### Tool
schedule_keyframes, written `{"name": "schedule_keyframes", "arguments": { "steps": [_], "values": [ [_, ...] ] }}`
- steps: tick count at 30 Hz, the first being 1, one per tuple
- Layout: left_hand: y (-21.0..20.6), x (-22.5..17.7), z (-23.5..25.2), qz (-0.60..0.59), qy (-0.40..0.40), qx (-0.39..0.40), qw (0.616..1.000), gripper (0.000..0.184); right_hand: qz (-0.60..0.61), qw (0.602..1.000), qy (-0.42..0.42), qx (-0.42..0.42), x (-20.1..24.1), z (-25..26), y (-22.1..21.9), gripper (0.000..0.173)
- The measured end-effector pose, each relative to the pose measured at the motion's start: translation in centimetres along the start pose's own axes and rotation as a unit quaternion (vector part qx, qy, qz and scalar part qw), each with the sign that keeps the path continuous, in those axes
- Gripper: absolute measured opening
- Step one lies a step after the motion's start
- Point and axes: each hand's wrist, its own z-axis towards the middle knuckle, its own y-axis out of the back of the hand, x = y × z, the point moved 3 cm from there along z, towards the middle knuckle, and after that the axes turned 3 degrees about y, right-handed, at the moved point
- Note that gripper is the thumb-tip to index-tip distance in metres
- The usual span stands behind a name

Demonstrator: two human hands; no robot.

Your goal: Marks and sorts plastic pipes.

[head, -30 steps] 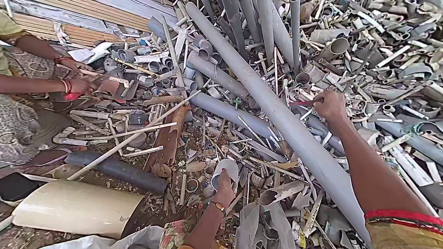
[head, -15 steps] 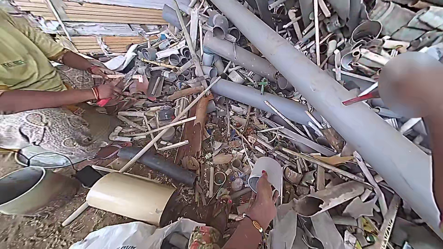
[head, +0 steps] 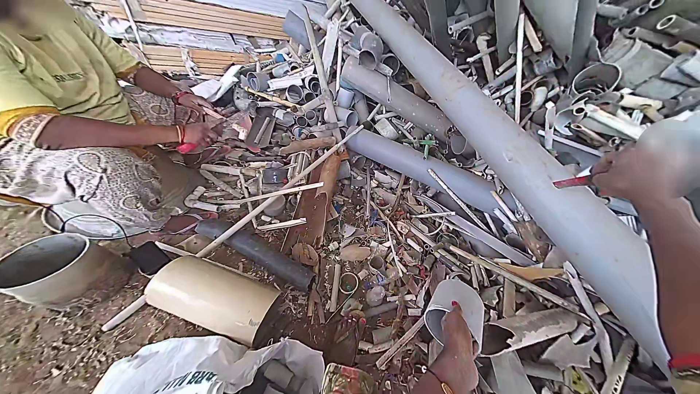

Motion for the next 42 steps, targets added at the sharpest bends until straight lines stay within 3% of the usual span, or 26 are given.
{"name": "schedule_keyframes", "arguments": {
  "steps": [5,9,14,17,23,26,29,31,34,38,42],
  "values": [
    [0.4,-0.4,-1.2,-0.017,-0.020,0.010,1.000,0.050,0.009,0.999,-0.029,-0.008,-2.4,0.9,-0.1,0.021],
    [0.5,-1.5,-1.1,-0.037,-0.041,0.024,0.998,0.049,0.030,0.995,0.016,-0.098,-7.1,3.1,-1.0,0.015],
    [1.4,-2.3,-0.7,-0.027,-0.056,0.028,0.998,0.050,0.209,0.964,-0.097,-0.132,-12.5,-1.3,-5.0,0.028],
    [1.9,-2.7,-0.9,-0.041,-0.067,0.004,0.997,0.048,0.287,0.926,-0.129,-0.210,-14.4,-4.0,-6.2,0.027],
    [2.0,-1.4,-0.1,-0.051,-0.079,-0.012,0.996,0.050,0.186,0.909,0.030,-0.372,-10.5,-5.2,-0.6,0.024],
    [1.5,-0.8,0.6,-0.022,-0.064,-0.005,0.998,0.050,0.140,0.930,0.038,-0.338,-10.4,-4.2,-3.6,0.024],
    [1.2,-1.2,1.2,0.015,-0.056,0.001,0.998,0.049,0.185,0.954,-0.054,-0.227,-11.7,-3.6,-8.4,0.026],
    [0.9,-1.2,1.3,0.026,-0.061,0.004,0.998,0.049,0.222,0.945,-0.090,-0.224,-12.7,-4.2,-10.0,0.027],
    [0.4,-1.2,1.2,0.030,-0.084,-0.002,0.996,0.049,0.240,0.931,-0.076,-0.266,-13.5,-6.2,-10.0,0.023],
    [0.7,-0.5,1.6,0.025,-0.106,-0.016,0.994,0.049,0.253,0.896,-0.038,-0.362,-15.4,-12.2,-6.0,0.020],
    [1.3,0.7,1.2,0.055,-0.106,-0.021,0.993,0.048,0.241,0.780,0.002,-0.577,-18.3,-23.4,0.3,0.020]
  ]
}}
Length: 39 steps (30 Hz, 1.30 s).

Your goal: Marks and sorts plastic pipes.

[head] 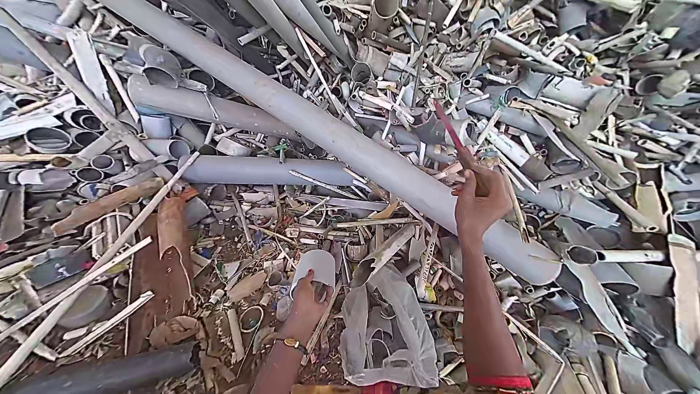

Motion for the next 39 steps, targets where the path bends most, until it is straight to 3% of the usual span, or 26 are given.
{"name": "schedule_keyframes", "arguments": {
  "steps": [3,5,9,11,20,30,35,37,39],
  "values": [
    [0.3,1.5,-1.2,0.049,0.003,0.012,0.999,0.046,-0.058,0.988,0.026,-0.143,-1.2,-0.1,8.3,0.019],
    [0.0,2.3,-1.8,0.085,0.006,0.018,0.996,0.047,-0.156,0.975,-0.031,-0.153,-4.7,-0.8,10.7,0.018],
    [-1.0,4.3,-2.8,0.096,0.026,0.015,0.995,0.048,-0.258,0.925,-0.268,0.076,-14.5,-6.1,9.1,0.021],
    [-2.0,5.6,-2.9,0.096,0.042,0.017,0.994,0.048,-0.274,0.913,-0.283,0.103,-16.5,-8.5,8.1,0.023],
    [-3.7,8.8,-4.2,0.153,0.096,0.065,0.981,0.051,-0.269,0.909,-0.273,0.165,-14.8,-9.1,6.1,0.026],
    [-2.7,8.3,-3.4,0.201,0.026,0.079,0.976,0.051,-0.226,0.917,-0.301,0.133,-17.1,-10.4,8.7,0.024],
    [-1.4,6.5,-2.3,0.132,0.003,0.042,0.990,0.051,-0.218,0.885,-0.353,0.213,-17.8,-11.1,9.6,0.046],
    [-1.3,4.8,-2.4,0.099,-0.024,0.048,0.994,0.050,-0.198,0.886,-0.376,0.188,-18.3,-10.3,11.1,0.049],
    [-1.3,2.1,-2.8,0.053,-0.058,0.069,0.995,0.045,-0.186,0.906,-0.368,0.100,-18.8,-9.3,13.0,0.048]
  ]
}}
